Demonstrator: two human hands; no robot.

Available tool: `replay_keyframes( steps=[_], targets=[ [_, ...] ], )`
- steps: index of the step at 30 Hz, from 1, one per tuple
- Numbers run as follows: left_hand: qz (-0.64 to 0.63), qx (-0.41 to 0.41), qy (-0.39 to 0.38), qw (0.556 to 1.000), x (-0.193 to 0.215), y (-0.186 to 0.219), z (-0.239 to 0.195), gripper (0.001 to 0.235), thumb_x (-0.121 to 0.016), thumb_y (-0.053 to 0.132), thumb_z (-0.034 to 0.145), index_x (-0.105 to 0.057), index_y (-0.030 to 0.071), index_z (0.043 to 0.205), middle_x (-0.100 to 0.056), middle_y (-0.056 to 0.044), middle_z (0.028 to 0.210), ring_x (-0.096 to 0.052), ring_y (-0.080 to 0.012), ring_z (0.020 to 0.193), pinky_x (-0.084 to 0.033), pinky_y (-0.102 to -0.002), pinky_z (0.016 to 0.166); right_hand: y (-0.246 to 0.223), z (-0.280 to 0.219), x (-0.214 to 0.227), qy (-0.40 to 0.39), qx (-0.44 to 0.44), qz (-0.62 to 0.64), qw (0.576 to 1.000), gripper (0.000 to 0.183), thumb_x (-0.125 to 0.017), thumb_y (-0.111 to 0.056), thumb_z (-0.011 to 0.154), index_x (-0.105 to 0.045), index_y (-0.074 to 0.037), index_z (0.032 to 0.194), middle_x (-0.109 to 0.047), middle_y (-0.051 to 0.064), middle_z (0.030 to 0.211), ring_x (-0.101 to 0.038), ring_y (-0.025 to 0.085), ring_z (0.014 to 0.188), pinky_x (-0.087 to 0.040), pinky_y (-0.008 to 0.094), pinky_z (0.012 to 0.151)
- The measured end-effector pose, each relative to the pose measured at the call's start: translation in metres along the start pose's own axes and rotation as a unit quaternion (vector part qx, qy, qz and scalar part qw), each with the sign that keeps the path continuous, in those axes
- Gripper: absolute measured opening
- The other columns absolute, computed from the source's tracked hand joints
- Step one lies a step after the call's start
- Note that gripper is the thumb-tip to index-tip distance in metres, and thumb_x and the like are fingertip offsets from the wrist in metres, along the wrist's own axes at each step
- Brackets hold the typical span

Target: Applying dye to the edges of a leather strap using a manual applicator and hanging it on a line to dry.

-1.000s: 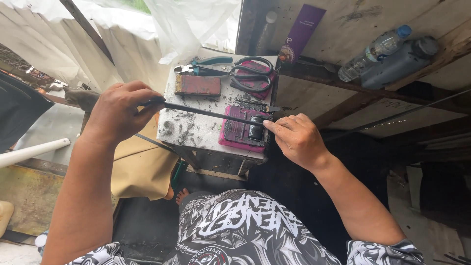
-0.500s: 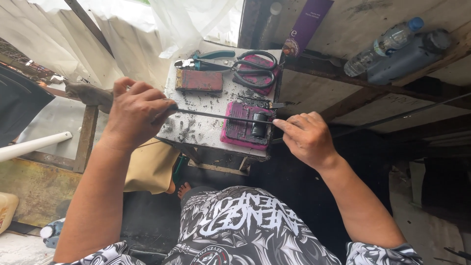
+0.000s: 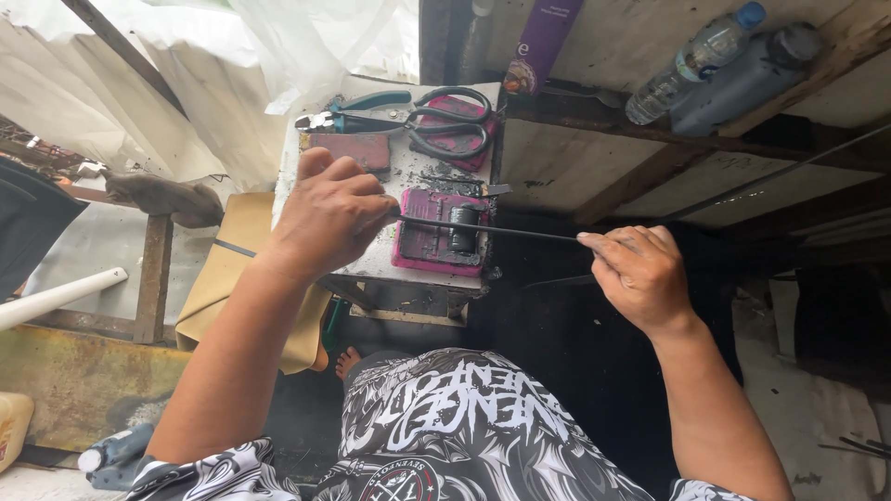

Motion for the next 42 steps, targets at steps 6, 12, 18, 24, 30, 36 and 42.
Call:
replay_keyframes(
  steps=[6, 12, 18, 24, 30, 36, 42],
  targets=[
    [-0.018, -0.037, -0.002, 0.999, -0.013, 0.025, 0.022, 0.01, -0.084, 0.028, 0.078, -0.074, 0.028, 0.078, -0.069, 0.009, 0.079, -0.057, -0.0143, 0.086, -0.035, -0.039, 0.089, 0.011, -0.021, 0.017, 0.005, -0.053, -0.019, 0.998, 0.022, -0.068, 0.006, 0.087, -0.081, -0.009, 0.097, -0.07, 0.004, 0.077, -0.069, 0.021, 0.076, -0.048, 0.032, 0.073],
    [-0.049, -0.032, -0.038, 0.998, 0.001, 0.039, 0.036, 0.008, -0.085, 0.022, 0.08, -0.078, 0.026, 0.079, -0.072, 0.006, 0.075, -0.056, -0.0142, 0.082, -0.033, -0.04, 0.089, 0.017, -0.028, 0.025, 0.014, -0.087, -0.042, 0.995, 0.018, -0.068, 0.008, 0.088, -0.08, -0.005, 0.091, -0.071, 0.005, 0.076, -0.071, 0.022, 0.079, -0.049, 0.033, 0.075],
    [-0.062, -0.028, -0.041, 0.997, 0.006, 0.025, 0.03, 0.008, -0.084, 0.028, 0.079, -0.077, 0.025, 0.079, -0.072, 0.006, 0.077, -0.057, -0.0156, 0.086, -0.032, -0.04, 0.092, 0.022, -0.035, 0.026, 0.008, -0.084, -0.038, 0.996, 0.019, -0.066, 0.008, 0.088, -0.079, -0.005, 0.092, -0.07, 0.005, 0.077, -0.07, 0.021, 0.078, -0.049, 0.033, 0.074],
    [-0.084, -0.06, -0.055, 0.993, -0.01, 0.023, 0.032, 0.008, -0.079, 0.036, 0.091, -0.081, 0.031, 0.085, -0.073, 0.014, 0.081, -0.053, -0.02, 0.083, -0.031, -0.045, 0.089, 0.036, -0.054, 0.024, 0.003, -0.083, -0.048, 0.995, 0.032, -0.072, 0.018, 0.085, -0.082, -0.005, 0.106, -0.08, 0.004, 0.1, -0.074, 0.019, 0.092, -0.049, 0.034, 0.083],
    [-0.078, -0.089, -0.044, 0.992, -0.019, 0.038, 0.043, 0.017, -0.08, 0.035, 0.09, -0.076, 0.028, 0.075, -0.062, 0.014, 0.067, -0.053, -0.0204, 0.078, -0.033, -0.044, 0.082, 0.053, -0.075, 0.03, 0.009, -0.106, -0.061, 0.992, 0.031, -0.072, 0.016, 0.088, -0.083, -0.006, 0.107, -0.079, 0.004, 0.102, -0.074, 0.019, 0.092, -0.052, 0.035, 0.085],
    [-0.082, -0.097, -0.061, 0.99, -0.021, 0.039, 0.048, 0.021, -0.078, 0.033, 0.09, -0.072, 0.028, 0.07, -0.059, 0.015, 0.065, -0.053, -0.0197, 0.078, -0.032, -0.044, 0.081, 0.063, -0.089, 0.03, 0.001, -0.13, -0.08, 0.988, 0.033, -0.073, 0.014, 0.089, -0.082, -0.01, 0.109, -0.079, -0.001, 0.102, -0.073, 0.017, 0.093, -0.05, 0.035, 0.087],
    [-0.096, -0.109, -0.053, 0.988, -0.034, 0.049, 0.055, 0.02, -0.082, 0.037, 0.086, -0.074, 0.024, 0.073, -0.063, 0.014, 0.068, -0.053, -0.0204, 0.08, -0.034, -0.044, 0.084, 0.067, -0.097, 0.041, 0.002, -0.144, -0.086, 0.986, 0.03, -0.074, 0.015, 0.091, -0.082, -0.008, 0.108, -0.079, 0.003, 0.099, -0.073, 0.018, 0.094, -0.05, 0.034, 0.085]
  ],
)
Point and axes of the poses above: each hand's wrist, its own z-axis towards the middle knuckle, its own x-axis out of the back of the hand, y = z × x, the point moved 3 cm from there along z, towards the middle knuckle
